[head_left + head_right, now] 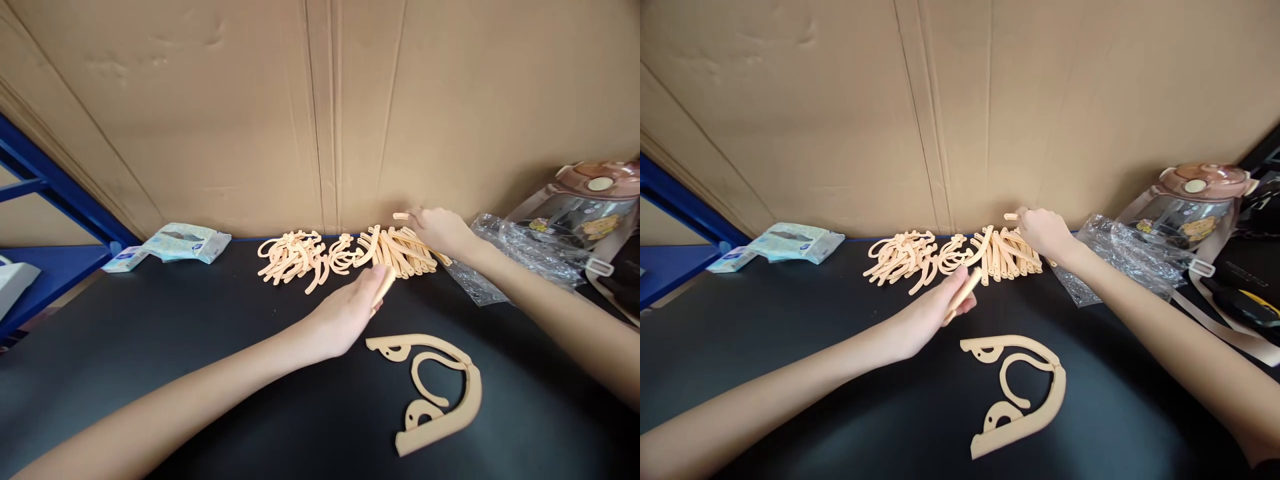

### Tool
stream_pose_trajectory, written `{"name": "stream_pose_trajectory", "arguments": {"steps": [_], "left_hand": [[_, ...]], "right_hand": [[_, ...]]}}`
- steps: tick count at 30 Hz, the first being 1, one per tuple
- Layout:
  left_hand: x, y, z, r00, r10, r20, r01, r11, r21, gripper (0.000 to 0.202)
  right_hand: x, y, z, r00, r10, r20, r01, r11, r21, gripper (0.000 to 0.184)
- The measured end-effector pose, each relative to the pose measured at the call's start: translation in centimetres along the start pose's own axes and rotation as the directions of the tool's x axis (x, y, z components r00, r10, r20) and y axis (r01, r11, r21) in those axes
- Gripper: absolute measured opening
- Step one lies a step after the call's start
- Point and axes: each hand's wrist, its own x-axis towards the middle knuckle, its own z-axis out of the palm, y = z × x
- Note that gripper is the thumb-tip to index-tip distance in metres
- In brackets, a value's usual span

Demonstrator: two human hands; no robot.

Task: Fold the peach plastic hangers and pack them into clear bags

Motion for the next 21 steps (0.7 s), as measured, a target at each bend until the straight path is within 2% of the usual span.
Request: {"name": "stream_pose_trajectory", "arguments": {"steps": [2,4,6,7,8,9,10,12,14,18,21], "left_hand": [[0.3,0.4,0.0,0.998,0.015,-0.054,-0.021,0.994,-0.104,0.030],[0.5,1.3,-0.3,0.994,0.034,-0.103,-0.048,0.990,-0.134,0.026],[0.6,2.1,-0.7,0.986,0.059,-0.157,-0.087,0.981,-0.173,0.021],[0.6,2.4,-1.0,0.982,0.074,-0.171,-0.108,0.975,-0.195,0.019],[0.7,2.7,-1.3,0.980,0.093,-0.175,-0.128,0.971,-0.203,0.017],[0.7,2.9,-1.6,0.978,0.116,-0.176,-0.149,0.970,-0.190,0.017],[0.8,3.0,-1.9,0.974,0.140,-0.178,-0.169,0.973,-0.159,0.018],[1.0,3.2,-2.6,0.962,0.183,-0.201,-0.201,0.976,-0.077,0.021],[1.2,3.4,-3.1,0.948,0.213,-0.238,-0.228,0.973,-0.038,0.022],[1.4,3.9,-3.7,0.936,0.268,-0.230,-0.268,0.963,0.032,0.024],[1.4,4.2,-4.2,0.896,0.357,-0.264,-0.340,0.934,0.110,0.021]], "right_hand": [[0.0,0.2,0.5,0.999,0.028,-0.024,-0.028,1.000,-0.012,0.040],[-0.4,-0.3,0.2,0.997,0.037,-0.061,-0.038,0.999,-0.015,0.041],[-1.2,-1.5,-0.8,0.998,-0.017,-0.052,0.020,0.998,0.055,0.045],[-1.6,-2.1,-1.3,0.996,-0.085,-0.015,0.087,0.986,0.139,0.050],[-2.1,-2.8,-1.8,0.976,-0.211,0.045,0.185,0.926,0.330,0.054],[-2.6,-3.5,-2.3,0.937,-0.342,0.075,0.254,0.812,0.525,0.055],[-3.0,-4.1,-2.7,0.904,-0.423,0.057,0.281,0.690,0.667,0.054],[-3.8,-5.0,-3.2,0.895,-0.445,-0.032,0.284,0.513,0.810,0.048],[-4.4,-5.6,-3.6,0.915,-0.393,-0.089,0.272,0.441,0.855,0.039],[-4.7,-5.4,-4.4,0.900,-0.433,-0.061,0.248,0.392,0.886,0.031],[-4.4,-4.5,-5.3,0.906,-0.414,-0.081,0.279,0.445,0.851,0.029]]}}
